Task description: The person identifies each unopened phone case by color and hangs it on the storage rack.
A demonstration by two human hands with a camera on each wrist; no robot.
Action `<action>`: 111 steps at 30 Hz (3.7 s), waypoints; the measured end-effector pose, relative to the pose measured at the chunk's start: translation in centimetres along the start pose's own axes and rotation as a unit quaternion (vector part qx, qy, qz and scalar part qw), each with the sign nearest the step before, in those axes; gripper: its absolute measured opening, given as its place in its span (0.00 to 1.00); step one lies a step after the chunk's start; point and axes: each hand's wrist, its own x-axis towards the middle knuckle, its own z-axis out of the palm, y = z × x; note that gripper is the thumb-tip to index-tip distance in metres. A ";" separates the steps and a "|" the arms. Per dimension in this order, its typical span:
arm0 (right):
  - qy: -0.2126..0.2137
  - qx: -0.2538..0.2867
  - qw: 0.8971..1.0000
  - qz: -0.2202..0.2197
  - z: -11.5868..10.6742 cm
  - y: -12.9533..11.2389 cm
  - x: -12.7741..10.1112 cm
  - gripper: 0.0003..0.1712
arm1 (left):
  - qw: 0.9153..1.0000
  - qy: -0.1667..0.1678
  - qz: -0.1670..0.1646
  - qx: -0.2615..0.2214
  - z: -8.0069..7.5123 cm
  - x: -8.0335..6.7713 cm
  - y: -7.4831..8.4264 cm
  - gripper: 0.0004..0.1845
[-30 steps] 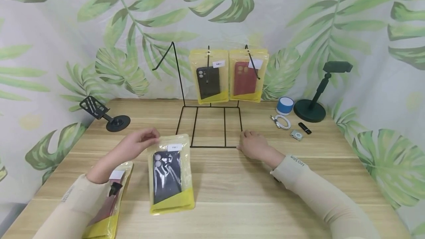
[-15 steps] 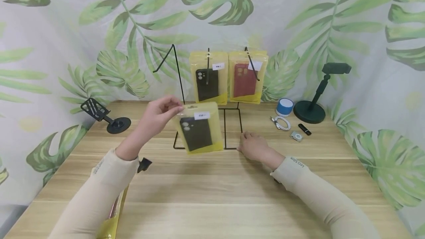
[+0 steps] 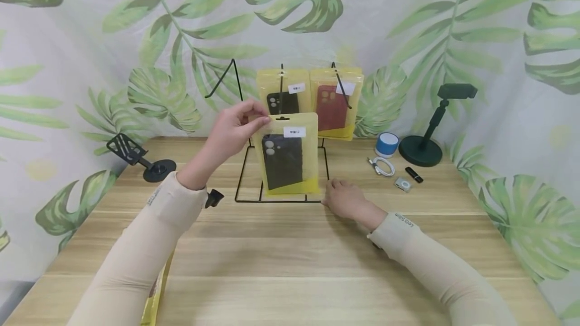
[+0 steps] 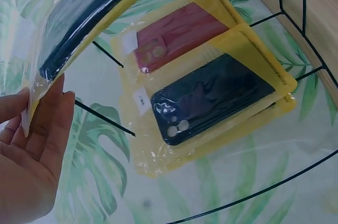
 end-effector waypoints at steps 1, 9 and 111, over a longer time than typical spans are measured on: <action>0.000 0.000 1.000 0.001 0.0 0.0 0.1 0.36 | 1.000 0.000 -0.007 -0.004 0.0 0.2 -0.2 0.05; -0.004 -0.008 1.000 0.000 0.0 -0.1 0.2 0.36 | 1.000 0.003 -0.015 -0.026 -0.3 1.0 -1.1 0.05; -0.006 -0.003 1.000 -0.011 -0.3 -0.5 -0.2 0.35 | 0.875 -0.284 -0.292 0.260 -14.1 -22.4 -15.8 0.15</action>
